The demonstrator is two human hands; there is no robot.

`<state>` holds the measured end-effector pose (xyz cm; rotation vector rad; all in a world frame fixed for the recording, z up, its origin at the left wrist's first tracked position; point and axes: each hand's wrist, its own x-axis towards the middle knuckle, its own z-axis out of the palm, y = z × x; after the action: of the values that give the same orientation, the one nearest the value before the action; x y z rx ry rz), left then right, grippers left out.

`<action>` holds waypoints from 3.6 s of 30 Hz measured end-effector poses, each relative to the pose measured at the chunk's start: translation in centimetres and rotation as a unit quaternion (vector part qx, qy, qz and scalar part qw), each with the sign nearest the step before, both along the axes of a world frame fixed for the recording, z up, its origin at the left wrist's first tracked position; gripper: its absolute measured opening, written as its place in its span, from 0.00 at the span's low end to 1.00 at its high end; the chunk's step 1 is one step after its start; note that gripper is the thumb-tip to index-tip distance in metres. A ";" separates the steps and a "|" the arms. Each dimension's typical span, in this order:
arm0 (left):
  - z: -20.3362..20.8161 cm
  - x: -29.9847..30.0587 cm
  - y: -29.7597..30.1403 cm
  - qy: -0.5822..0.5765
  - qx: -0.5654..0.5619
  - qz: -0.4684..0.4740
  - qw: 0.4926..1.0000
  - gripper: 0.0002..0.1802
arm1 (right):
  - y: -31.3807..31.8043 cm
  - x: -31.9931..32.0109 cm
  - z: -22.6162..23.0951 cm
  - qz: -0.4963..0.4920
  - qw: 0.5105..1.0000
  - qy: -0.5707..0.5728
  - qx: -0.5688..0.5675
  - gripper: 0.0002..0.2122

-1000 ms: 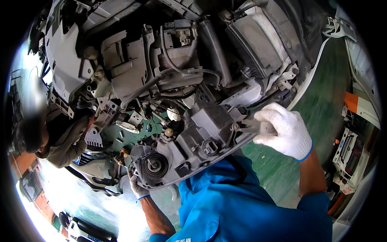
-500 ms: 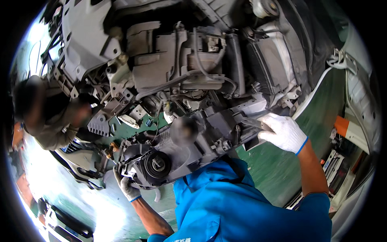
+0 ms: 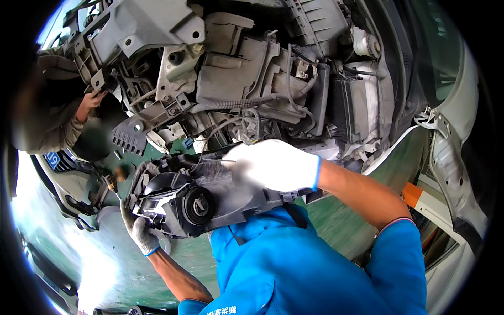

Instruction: The person removes the hood latch assembly from the front of a white car. They then proceed to disconnect electrical connectors and fasteners to remove the headlight assembly from the engine bay.

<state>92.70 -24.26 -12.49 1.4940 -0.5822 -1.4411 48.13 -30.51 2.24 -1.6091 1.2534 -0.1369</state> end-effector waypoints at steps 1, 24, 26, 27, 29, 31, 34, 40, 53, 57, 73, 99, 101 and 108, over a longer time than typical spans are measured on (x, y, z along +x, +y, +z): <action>0.1 0.1 0.1 0.004 0.012 0.007 1.000 0.49 | -1.0 1.1 -1.2 0.042 0.994 0.068 -0.069 0.17; 3.3 0.1 2.9 -0.046 -0.032 0.046 0.997 0.55 | -5.1 -0.8 1.2 -0.222 0.829 0.102 0.503 0.20; 3.7 0.0 3.0 -0.048 -0.034 0.052 0.997 0.55 | -5.2 -0.8 1.3 -0.202 0.834 0.109 0.502 0.19; 3.8 0.0 3.1 -0.047 -0.035 0.053 0.997 0.56 | -5.1 -0.8 1.5 -0.202 0.831 0.113 0.507 0.19; 3.7 0.3 3.4 -0.040 -0.039 0.054 0.997 0.56 | -4.9 -0.8 1.7 -0.201 0.823 0.120 0.518 0.19; 4.1 0.1 3.4 -0.046 -0.045 0.059 0.996 0.56 | -4.9 -0.7 1.9 -0.193 0.817 0.127 0.528 0.19; 4.5 0.2 3.6 -0.047 -0.051 0.064 0.996 0.56 | -4.9 -0.6 2.5 -0.194 0.814 0.133 0.532 0.19; 5.4 0.0 4.1 -0.068 -0.049 0.081 0.993 0.55 | -4.1 -0.1 4.5 -0.200 0.822 0.142 0.514 0.19; 5.4 0.0 4.6 -0.059 -0.079 0.086 0.991 0.53 | -1.5 1.2 4.7 -0.295 0.826 0.129 0.463 0.12; 5.1 0.3 5.0 -0.066 -0.057 0.097 0.991 0.49 | 1.0 1.0 3.1 -0.368 0.836 0.098 0.395 0.05; 3.9 0.8 5.4 0.043 -0.010 0.085 0.995 0.52 | 3.4 0.5 4.2 -0.424 0.808 0.010 0.409 0.11; 0.8 3.5 -7.7 0.028 0.205 -0.410 0.888 0.46 | 8.2 0.4 7.2 -0.212 0.935 0.119 0.259 0.15; 1.2 3.0 -7.3 0.064 0.196 -0.394 0.896 0.51 | 7.8 0.4 7.2 -0.209 0.931 0.126 0.271 0.16; 4.1 -0.1 -8.7 0.071 0.173 -0.445 0.876 0.74 | 7.4 0.8 6.6 -0.243 0.919 0.125 0.285 0.11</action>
<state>92.65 -32.93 -8.35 1.4157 -1.0408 -2.4496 48.96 -23.13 8.87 -0.8103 1.6872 0.1244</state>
